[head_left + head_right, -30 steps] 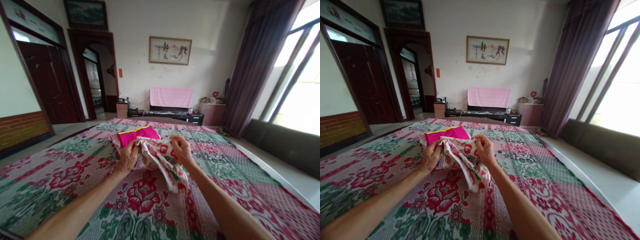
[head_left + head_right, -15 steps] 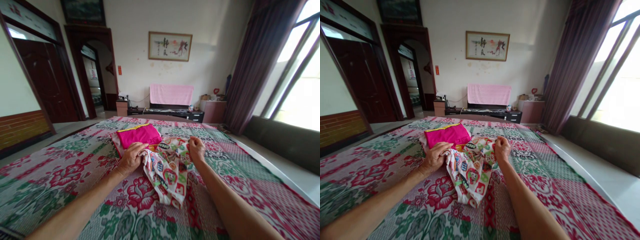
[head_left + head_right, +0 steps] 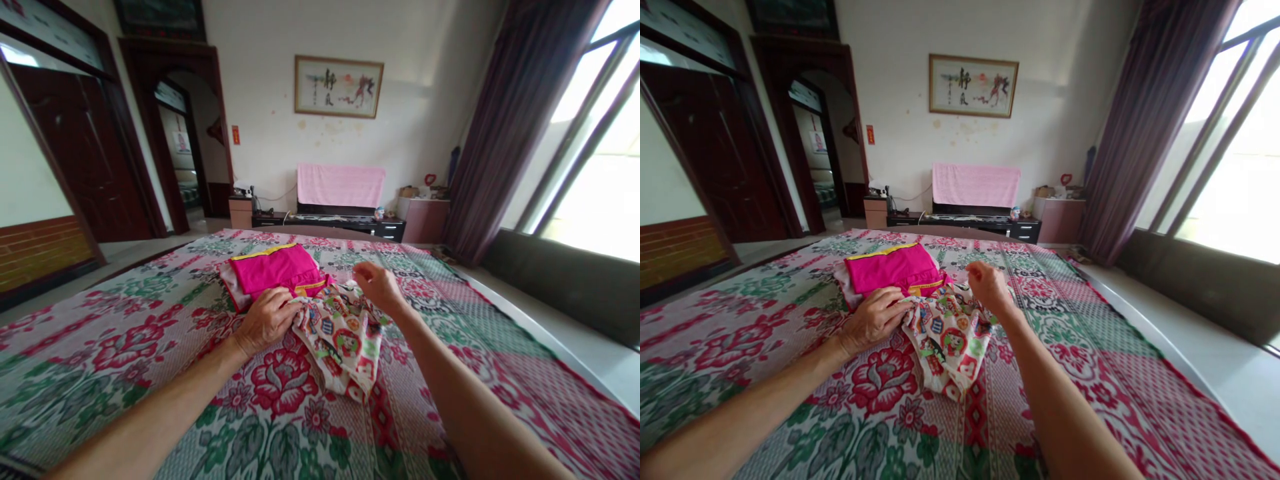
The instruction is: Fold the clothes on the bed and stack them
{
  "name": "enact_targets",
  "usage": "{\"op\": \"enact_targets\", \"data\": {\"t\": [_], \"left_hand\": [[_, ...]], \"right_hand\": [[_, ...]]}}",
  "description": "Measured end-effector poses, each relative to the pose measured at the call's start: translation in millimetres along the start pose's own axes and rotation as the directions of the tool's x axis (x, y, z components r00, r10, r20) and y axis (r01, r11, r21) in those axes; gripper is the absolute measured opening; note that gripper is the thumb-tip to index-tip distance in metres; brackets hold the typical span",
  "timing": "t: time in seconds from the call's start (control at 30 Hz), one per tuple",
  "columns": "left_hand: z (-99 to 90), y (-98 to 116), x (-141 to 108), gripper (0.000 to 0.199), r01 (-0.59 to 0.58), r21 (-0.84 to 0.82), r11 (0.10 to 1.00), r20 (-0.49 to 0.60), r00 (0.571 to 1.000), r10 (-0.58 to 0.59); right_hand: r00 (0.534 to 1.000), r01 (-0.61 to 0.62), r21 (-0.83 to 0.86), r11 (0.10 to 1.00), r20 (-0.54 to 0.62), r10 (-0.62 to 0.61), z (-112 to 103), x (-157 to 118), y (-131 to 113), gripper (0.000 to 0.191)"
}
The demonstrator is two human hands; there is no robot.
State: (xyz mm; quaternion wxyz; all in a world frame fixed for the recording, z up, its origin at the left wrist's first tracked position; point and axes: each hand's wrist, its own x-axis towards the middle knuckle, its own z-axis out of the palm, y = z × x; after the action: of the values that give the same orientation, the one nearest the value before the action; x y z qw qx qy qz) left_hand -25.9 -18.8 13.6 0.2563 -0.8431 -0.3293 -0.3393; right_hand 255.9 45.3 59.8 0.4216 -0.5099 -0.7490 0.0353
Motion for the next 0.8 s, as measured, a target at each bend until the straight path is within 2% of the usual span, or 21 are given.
{"op": "enact_targets", "data": {"t": [0.03, 0.07, 0.1, 0.17, 0.23, 0.33, 0.4, 0.47, 0.57, 0.7, 0.8], "left_hand": [[0.4, 0, 0, 0.024, 0.0, 0.017, 1.0, -0.005, 1.0, 0.0], [0.7, 0, 0, 0.024, -0.002, 0.03, 1.0, -0.007, 1.0, 0.002], [0.8, 1, 0, 0.024, -0.005, 0.042, 0.999, -0.007, 1.0, 0.006], [1.1, 0, 0, 0.024, -0.015, 0.064, 0.998, -0.001, 1.0, 0.016], [1.5, 0, -1, 0.025, -0.02, 0.081, 0.996, 0.006, 1.0, 0.02], [3.0, -2, -2, 0.028, -0.016, 0.096, 0.995, 0.013, 1.0, 0.015], [4.2, -3, -4, 0.032, -0.01, 0.108, 0.994, 0.023, 1.0, 0.007], [5.3, -4, -5, 0.036, -0.001, 0.12, 0.993, 0.027, 1.0, -0.002], [7.0, -5, -8, 0.043, 0.027, 0.135, 0.991, 0.024, 0.999, -0.03], [9.7, -5, -11, 0.048, 0.077, 0.129, 0.989, 0.033, 0.996, -0.082], [11.1, -6, -12, 0.048, 0.097, 0.118, 0.988, 0.054, 0.993, -0.104]], "right_hand": [[0.982, 0.041, 0.019, 0.999, 0.186, -0.044, 2, -2, -12, 0.025], [0.938, 0.085, 0.018, 0.996, 0.335, -0.086, 6, -5, -23, 0.023], [0.904, 0.111, 0.002, 0.994, 0.415, -0.102, 10, -10, -33, 0.023], [0.872, 0.161, -0.037, 0.986, 0.474, -0.124, 19, -21, -47, 0.029], [0.866, 0.228, -0.112, 0.967, 0.478, -0.148, 28, -30, -55, 0.035], [0.849, 0.303, -0.201, 0.932, 0.5, -0.169, 35, -35, -57, 0.022], [0.843, 0.299, -0.198, 0.934, 0.514, -0.161, 33, -32, -54, 0.019], [0.859, 0.25, -0.166, 0.954, 0.493, -0.139, 27, -25, -49, 0.024], [0.918, 0.142, -0.162, 0.976, 0.39, -0.069, 15, -13, -40, 0.03], [0.983, -0.023, -0.218, 0.976, 0.174, 0.063, 0, 0, -24, 0.032], [0.985, -0.171, -0.207, 0.963, -0.001, 0.175, -12, 8, -10, 0.032]]}}
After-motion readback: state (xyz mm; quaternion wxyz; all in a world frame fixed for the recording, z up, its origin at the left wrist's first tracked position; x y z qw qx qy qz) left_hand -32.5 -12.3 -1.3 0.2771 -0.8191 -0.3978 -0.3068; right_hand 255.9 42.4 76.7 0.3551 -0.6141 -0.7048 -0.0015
